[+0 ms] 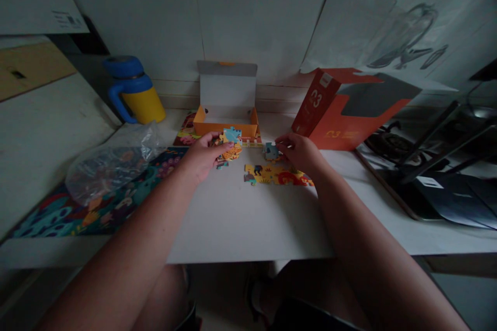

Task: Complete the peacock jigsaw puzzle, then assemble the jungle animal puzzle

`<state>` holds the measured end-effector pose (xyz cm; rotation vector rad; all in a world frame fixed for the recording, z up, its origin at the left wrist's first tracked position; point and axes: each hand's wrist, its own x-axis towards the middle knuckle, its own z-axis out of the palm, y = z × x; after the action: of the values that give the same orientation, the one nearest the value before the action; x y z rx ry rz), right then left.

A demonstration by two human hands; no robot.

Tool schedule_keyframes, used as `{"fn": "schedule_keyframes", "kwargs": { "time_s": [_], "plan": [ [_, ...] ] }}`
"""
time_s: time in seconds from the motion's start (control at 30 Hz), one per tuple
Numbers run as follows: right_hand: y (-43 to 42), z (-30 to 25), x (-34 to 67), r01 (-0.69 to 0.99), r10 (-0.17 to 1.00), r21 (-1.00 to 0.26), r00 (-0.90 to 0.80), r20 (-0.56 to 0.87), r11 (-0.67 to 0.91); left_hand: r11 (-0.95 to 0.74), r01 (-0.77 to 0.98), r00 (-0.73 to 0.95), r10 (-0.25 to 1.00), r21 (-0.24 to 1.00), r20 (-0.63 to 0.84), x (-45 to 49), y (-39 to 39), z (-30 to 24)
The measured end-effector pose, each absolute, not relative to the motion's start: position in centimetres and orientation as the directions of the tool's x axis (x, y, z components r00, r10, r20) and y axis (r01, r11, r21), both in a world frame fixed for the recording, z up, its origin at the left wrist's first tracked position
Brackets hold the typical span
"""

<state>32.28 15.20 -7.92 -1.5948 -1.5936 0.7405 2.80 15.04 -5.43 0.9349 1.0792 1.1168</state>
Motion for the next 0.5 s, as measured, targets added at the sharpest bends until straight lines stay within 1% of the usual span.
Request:
{"fn": "schedule_keyframes", "kwargs": {
  "time_s": [0.1, 0.27, 0.33, 0.4, 0.47, 0.5],
  "plan": [
    [14.6, -7.8, 32.0, 0.522, 1.0, -0.853, -0.006, 0.03, 0.029, 0.197, -0.214, 0.091, 0.979, 0.957, -0.181, 2.8, 15.1, -5.6],
    [13.3, -6.8, 32.2, 0.556, 0.985, -0.831, -0.159, -0.063, 0.036, 0.202, -0.218, 0.099, 0.978, 0.955, -0.185, 2.7, 15.1, -5.6],
    [13.1, -6.3, 32.5, 0.544, 0.976, -0.838, -0.204, -0.075, 0.049, 0.2, -0.215, 0.096, 0.978, 0.956, -0.183, 2.7, 15.1, -5.6],
    [13.2, -6.0, 32.9, 0.492, 0.983, -0.868, -0.178, -0.034, 0.059, 0.194, -0.214, 0.097, 0.979, 0.957, -0.177, 2.8, 15.1, -5.6],
    [13.5, -6.0, 33.3, 0.466, 0.996, -0.881, -0.085, 0.038, 0.074, 0.194, -0.214, 0.102, 0.979, 0.957, -0.176, 2.8, 15.0, -5.5],
    [13.7, -6.1, 33.5, 0.486, 0.996, -0.87, -0.041, 0.073, 0.084, 0.197, -0.215, 0.102, 0.979, 0.956, -0.179, 2.8, 15.0, -5.4]
  ]
}}
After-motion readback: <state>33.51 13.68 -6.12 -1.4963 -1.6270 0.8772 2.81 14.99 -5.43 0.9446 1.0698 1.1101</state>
